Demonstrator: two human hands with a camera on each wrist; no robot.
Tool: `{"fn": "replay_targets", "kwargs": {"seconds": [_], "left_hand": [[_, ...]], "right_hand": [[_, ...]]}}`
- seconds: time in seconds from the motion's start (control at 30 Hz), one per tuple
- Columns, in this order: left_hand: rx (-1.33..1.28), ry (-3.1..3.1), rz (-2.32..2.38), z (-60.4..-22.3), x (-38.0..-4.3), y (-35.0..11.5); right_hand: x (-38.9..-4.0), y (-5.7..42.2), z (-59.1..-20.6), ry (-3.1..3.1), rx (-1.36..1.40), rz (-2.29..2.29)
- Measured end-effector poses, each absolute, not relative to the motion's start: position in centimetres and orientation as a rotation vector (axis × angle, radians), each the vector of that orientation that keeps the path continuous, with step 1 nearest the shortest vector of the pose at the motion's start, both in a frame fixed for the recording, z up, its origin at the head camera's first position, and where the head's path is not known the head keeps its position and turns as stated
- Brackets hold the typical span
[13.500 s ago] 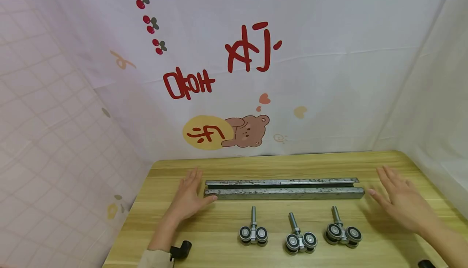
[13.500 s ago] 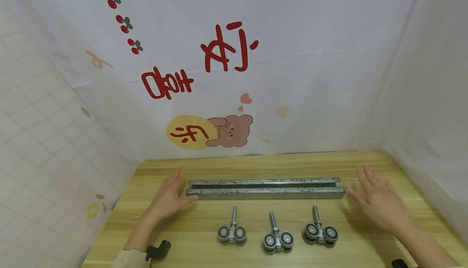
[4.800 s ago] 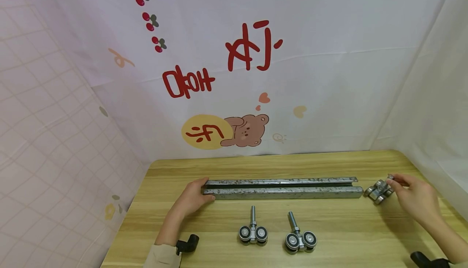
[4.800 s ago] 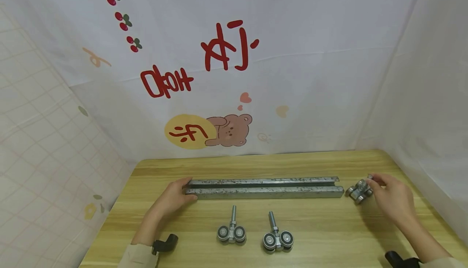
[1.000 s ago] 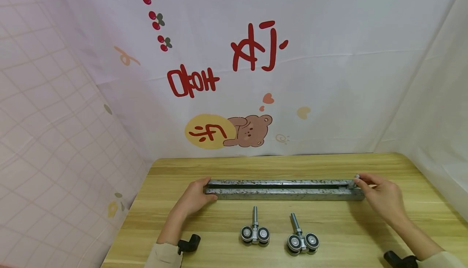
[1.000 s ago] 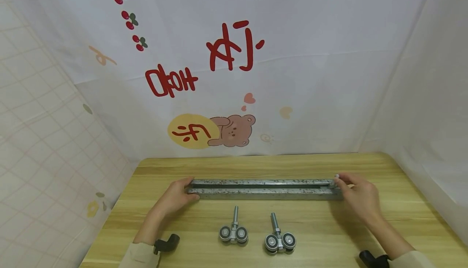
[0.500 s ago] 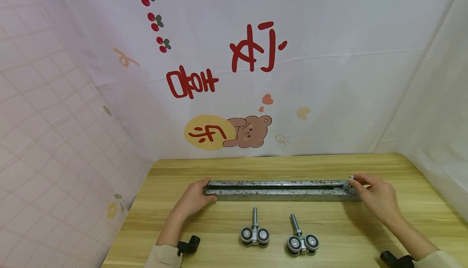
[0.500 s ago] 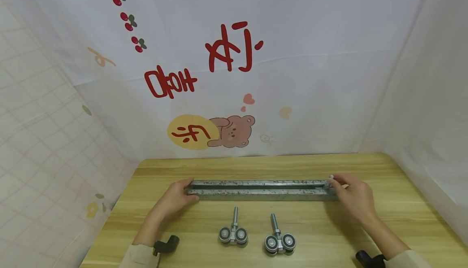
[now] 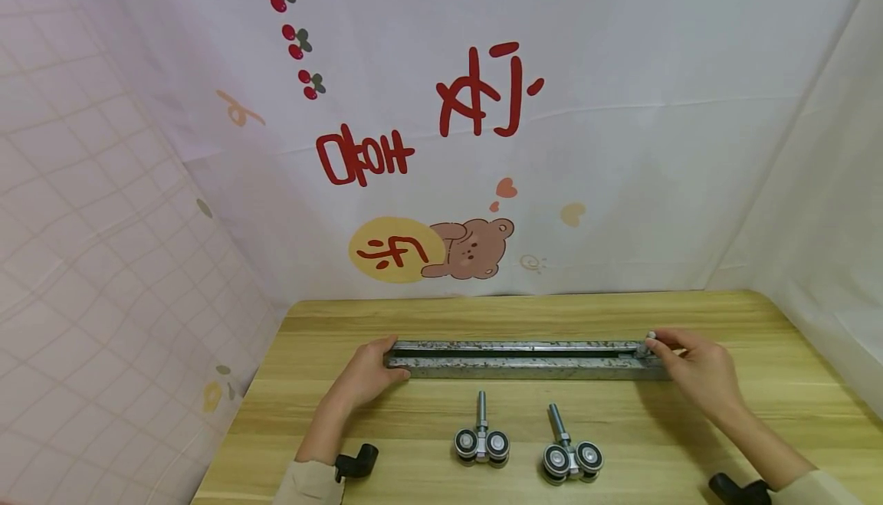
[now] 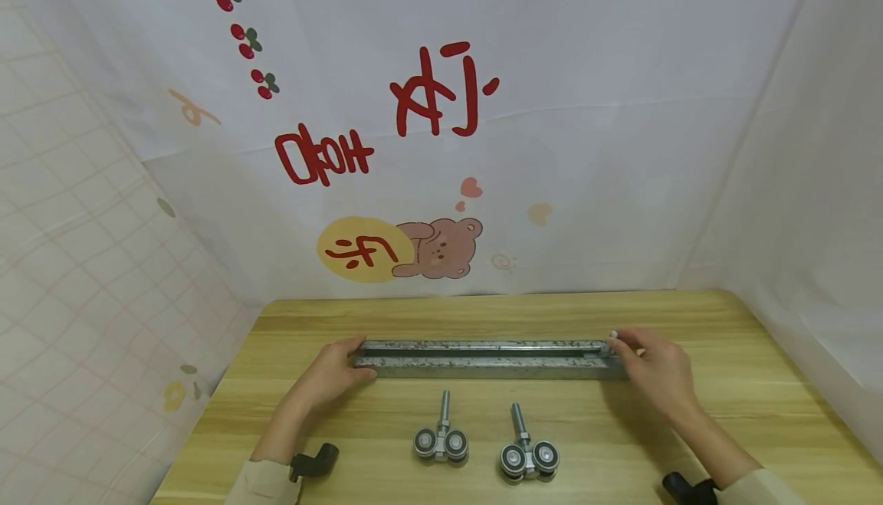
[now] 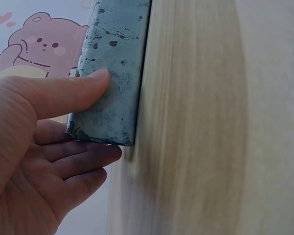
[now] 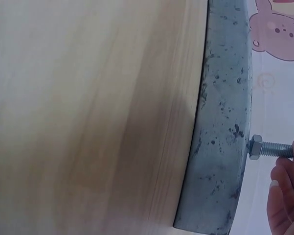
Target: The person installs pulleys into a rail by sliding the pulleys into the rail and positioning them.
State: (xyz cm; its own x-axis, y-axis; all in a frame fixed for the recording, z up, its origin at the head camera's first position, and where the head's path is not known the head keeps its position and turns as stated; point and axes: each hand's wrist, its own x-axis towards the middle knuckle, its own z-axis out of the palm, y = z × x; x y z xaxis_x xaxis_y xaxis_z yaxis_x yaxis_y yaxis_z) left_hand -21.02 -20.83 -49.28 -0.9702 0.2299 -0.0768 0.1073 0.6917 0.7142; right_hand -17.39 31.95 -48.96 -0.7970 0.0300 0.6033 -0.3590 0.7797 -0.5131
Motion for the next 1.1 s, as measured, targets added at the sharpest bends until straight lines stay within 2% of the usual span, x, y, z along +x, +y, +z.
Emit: {"fn": "replay_targets", "kwargs": {"seconds": [1.1], "left_hand": [[0.276,2.749,1.124,-49.4,-21.2,-20.8]], "right_hand": [[-17.9,29.4,-48.9,-2.41,0.298,0.919]]}}
